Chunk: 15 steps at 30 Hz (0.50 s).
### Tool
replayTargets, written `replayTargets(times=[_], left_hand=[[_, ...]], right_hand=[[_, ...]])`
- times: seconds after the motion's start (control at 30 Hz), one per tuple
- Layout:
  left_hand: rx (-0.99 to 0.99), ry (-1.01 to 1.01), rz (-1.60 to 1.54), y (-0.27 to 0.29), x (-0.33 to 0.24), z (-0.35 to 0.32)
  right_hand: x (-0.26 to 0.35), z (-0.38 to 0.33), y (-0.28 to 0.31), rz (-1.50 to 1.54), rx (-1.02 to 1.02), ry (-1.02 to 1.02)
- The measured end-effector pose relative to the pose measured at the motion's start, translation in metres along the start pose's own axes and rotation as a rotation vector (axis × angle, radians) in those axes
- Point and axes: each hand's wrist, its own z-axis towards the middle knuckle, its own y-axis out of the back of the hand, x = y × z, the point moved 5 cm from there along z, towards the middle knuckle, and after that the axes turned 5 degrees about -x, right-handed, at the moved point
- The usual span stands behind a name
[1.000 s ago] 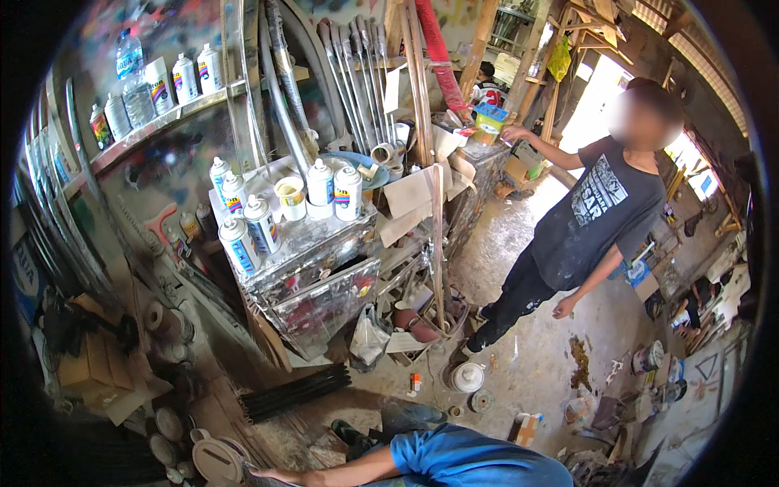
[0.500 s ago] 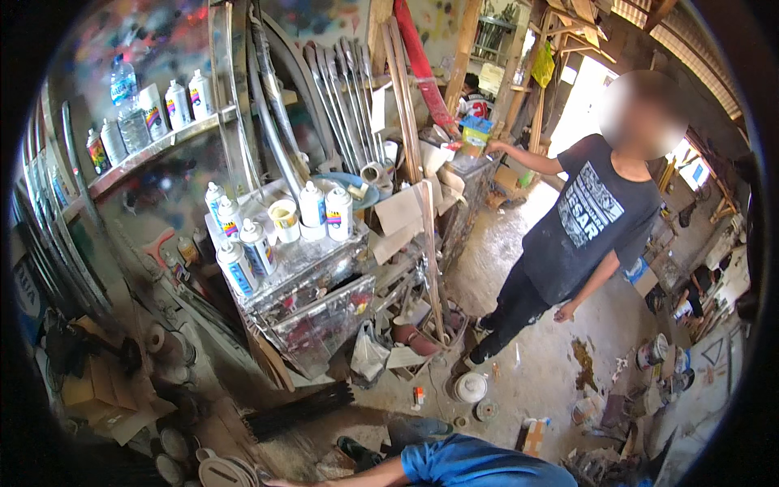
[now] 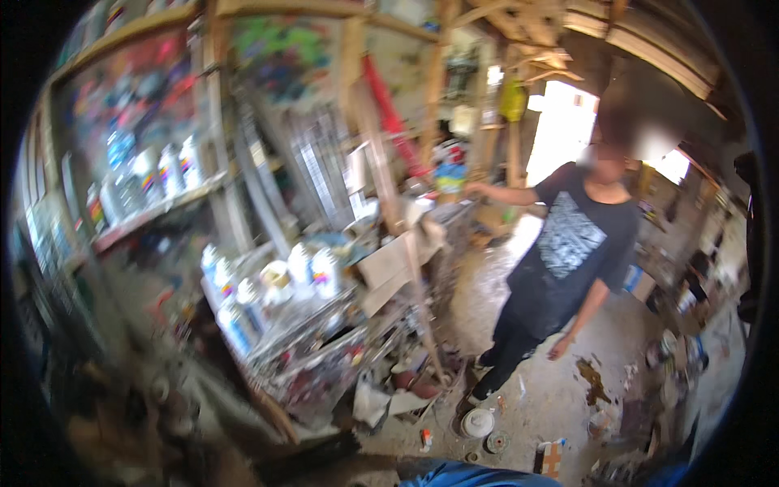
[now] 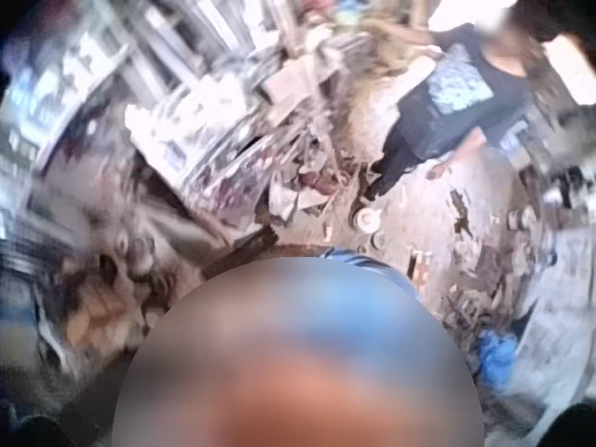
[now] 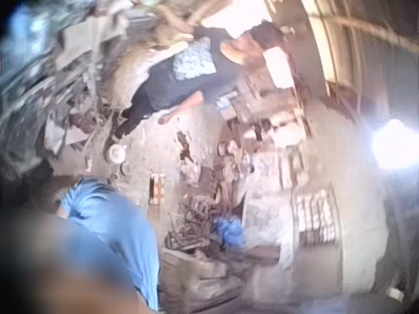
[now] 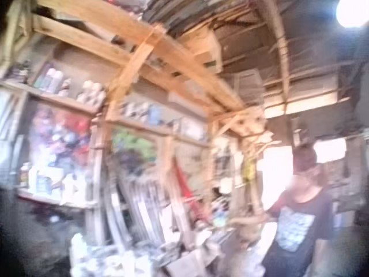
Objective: The person retrieves a glue tube from a drawer, then sits on the floor and applies glue to the edge of a sanding disc. They rotate the disc and continue applying glue along the seam.
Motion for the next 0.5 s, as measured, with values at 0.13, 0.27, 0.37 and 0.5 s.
replayTargets(times=[0.13, 0.27, 0.37, 0.5], left_hand=[[-0.175, 0.151, 0.073, 0.018, 0.083, -0.042], [-0.313, 0.360, 0.262, 0.035, 0.207, -0.128], [-0.391, 0.436, 0.474, 0.047, 0.295, -0.180], [-0.275, 0.899, 0.244, 0.059, 0.378, -0.271]], right_hand=[[-0.067, 0.007, 0.007, 0.008, 0.053, -0.172], [-0.109, 0.000, 0.038, -0.010, -0.019, -0.330], [-0.139, 0.017, 0.029, 0.164, -0.009, -0.385], [-0.214, 0.061, -0.006, 0.088, -0.041, -0.441]])
